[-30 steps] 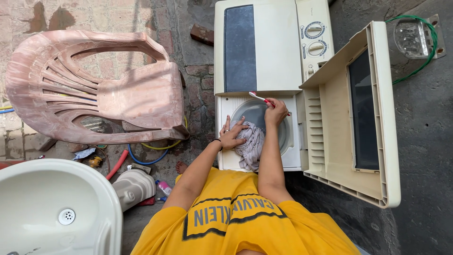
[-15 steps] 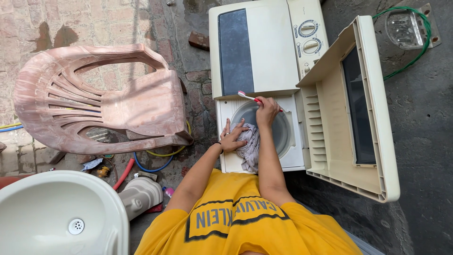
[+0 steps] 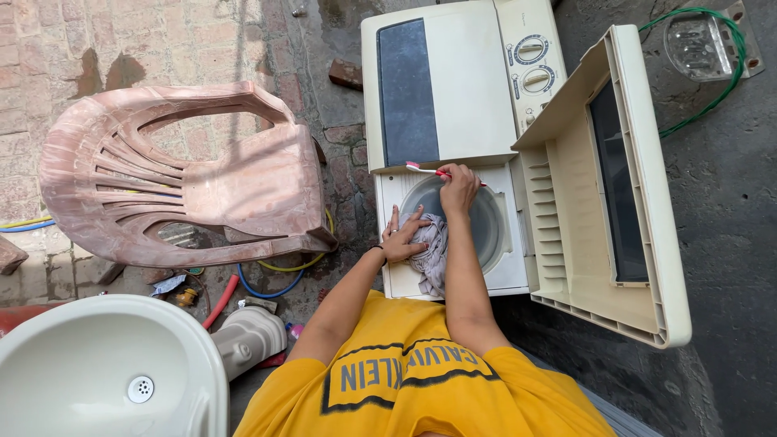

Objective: The recorder is cleaning the internal and external surfaces of a twin-tub washing machine using a toothbrush to scrub crevices and a cloth to wipe down panels.

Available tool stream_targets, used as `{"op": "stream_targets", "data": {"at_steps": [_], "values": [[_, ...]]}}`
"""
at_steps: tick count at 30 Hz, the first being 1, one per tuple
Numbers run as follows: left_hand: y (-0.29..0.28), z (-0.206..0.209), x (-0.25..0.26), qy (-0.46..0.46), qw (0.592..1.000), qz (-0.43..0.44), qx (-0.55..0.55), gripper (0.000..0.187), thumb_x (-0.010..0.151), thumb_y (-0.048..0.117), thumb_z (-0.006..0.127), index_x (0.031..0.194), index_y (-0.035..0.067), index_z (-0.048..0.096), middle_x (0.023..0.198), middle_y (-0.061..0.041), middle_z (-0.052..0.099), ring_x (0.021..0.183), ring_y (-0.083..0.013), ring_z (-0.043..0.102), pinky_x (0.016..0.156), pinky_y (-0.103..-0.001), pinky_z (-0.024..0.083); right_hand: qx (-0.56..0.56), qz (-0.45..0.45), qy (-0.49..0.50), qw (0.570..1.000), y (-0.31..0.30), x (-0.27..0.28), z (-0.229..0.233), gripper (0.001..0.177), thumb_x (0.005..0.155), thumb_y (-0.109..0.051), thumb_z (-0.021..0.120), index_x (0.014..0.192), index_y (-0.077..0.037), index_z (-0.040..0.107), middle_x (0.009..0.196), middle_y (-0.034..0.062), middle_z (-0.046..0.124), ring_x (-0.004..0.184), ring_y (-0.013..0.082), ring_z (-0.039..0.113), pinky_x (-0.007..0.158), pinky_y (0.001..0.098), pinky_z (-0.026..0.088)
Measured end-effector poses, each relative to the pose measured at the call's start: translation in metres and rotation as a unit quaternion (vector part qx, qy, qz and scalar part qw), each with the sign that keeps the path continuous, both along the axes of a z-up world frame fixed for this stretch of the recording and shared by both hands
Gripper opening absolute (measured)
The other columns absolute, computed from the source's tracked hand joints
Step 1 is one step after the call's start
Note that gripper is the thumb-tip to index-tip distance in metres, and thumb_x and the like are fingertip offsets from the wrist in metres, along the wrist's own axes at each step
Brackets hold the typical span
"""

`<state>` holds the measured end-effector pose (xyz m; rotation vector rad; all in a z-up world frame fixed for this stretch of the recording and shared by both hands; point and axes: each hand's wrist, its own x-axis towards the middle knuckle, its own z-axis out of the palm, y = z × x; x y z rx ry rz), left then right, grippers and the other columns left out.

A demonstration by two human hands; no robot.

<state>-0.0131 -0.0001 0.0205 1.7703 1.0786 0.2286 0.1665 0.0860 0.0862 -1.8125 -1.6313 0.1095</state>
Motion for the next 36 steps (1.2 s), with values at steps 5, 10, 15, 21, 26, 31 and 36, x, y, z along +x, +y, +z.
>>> {"op": "stream_targets", "data": {"at_steps": [5, 10, 15, 21, 26, 31, 36], "values": [[0.004, 0.0, -0.001, -0.007, 1.0, 0.0, -0.01, 0.072, 0.085, 0.057, 0.066, 0.151, 0.036, 0.046, 0.175, 0.012, 0.002, 0.153, -0.036, -0.035, 0.121, -0.06, -0.01, -0.007, -0.06, -0.02, 0.998, -0.005, 0.029, 0.013, 0.011, 0.085, -0.007, 0.075, 0.089, -0.017, 0.075, 0.087, 0.0041, 0.067, 0.092, 0.0295, 0.062, 0.089, 0.0446, 0.042], [0.0, -0.006, 0.001, -0.008, 1.0, 0.002, -0.007, 0.073, 0.085, 0.058, 0.065, 0.151, 0.037, 0.046, 0.175, 0.013, 0.002, 0.153, -0.036, -0.035, 0.121, -0.059, -0.01, 0.029, 0.057, -0.044, 0.997, -0.001, 0.015, 0.03, 0.008, 0.086, -0.008, 0.076, 0.088, -0.016, 0.077, 0.085, 0.0046, 0.066, 0.09, 0.0284, 0.061, 0.089, 0.0438, 0.042], [0.003, 0.013, -0.002, 0.007, 1.0, -0.006, -0.021, 0.074, 0.084, 0.059, 0.064, 0.152, 0.038, 0.044, 0.174, 0.014, 0.0, 0.153, -0.0343, -0.035, 0.121, -0.06, -0.011, 0.009, -0.004, -0.052, 0.999, -0.002, 0.035, 0.039, 0.018, 0.086, -0.006, 0.075, 0.093, -0.019, 0.084, 0.078, 0.0044, 0.062, 0.083, 0.0261, 0.058, 0.088, 0.042, 0.042], [0.003, 0.005, 0.0, 0.004, 0.999, -0.009, -0.031, 0.075, 0.084, 0.056, 0.066, 0.153, 0.039, 0.043, 0.174, 0.014, 0.0, 0.153, -0.0331, -0.035, 0.121, -0.06, -0.011, 0.034, 0.073, -0.066, 0.995, -0.002, 0.025, 0.047, 0.018, 0.084, -0.006, 0.076, 0.094, -0.019, 0.083, 0.08, 0.0041, 0.061, 0.084, 0.0257, 0.058, 0.09, 0.0413, 0.041], [0.002, -0.014, 0.002, -0.025, 1.0, -0.003, -0.017, 0.076, 0.084, 0.057, 0.065, 0.154, 0.038, 0.043, 0.175, 0.012, 0.0, 0.156, -0.0317, -0.028, 0.122, -0.06, -0.01, 0.031, 0.011, -0.062, 0.998, -0.007, 0.038, 0.039, 0.014, 0.087, -0.009, 0.078, 0.094, -0.019, 0.084, 0.08, 0.0044, 0.061, 0.083, 0.0259, 0.058, 0.09, 0.0426, 0.04], [0.003, -0.007, 0.001, -0.014, 1.0, -0.001, -0.002, 0.072, 0.084, 0.056, 0.064, 0.151, 0.037, 0.046, 0.175, 0.011, 0.0, 0.153, -0.0383, -0.035, 0.12, -0.061, -0.009, 0.03, 0.033, -0.079, 0.996, -0.003, 0.038, 0.038, 0.02, 0.087, -0.005, 0.075, 0.097, -0.02, 0.085, 0.081, 0.0046, 0.061, 0.084, 0.0256, 0.058, 0.092, 0.0428, 0.04], [0.0, -0.01, 0.003, -0.018, 1.0, 0.002, 0.007, 0.072, 0.084, 0.057, 0.064, 0.151, 0.037, 0.046, 0.175, 0.01, 0.001, 0.153, -0.0386, -0.033, 0.121, -0.062, -0.007, 0.036, 0.013, -0.083, 0.996, -0.002, 0.046, 0.033, 0.019, 0.088, -0.007, 0.077, 0.097, -0.021, 0.084, 0.081, 0.0031, 0.06, 0.083, 0.0247, 0.057, 0.094, 0.0418, 0.04]]}}
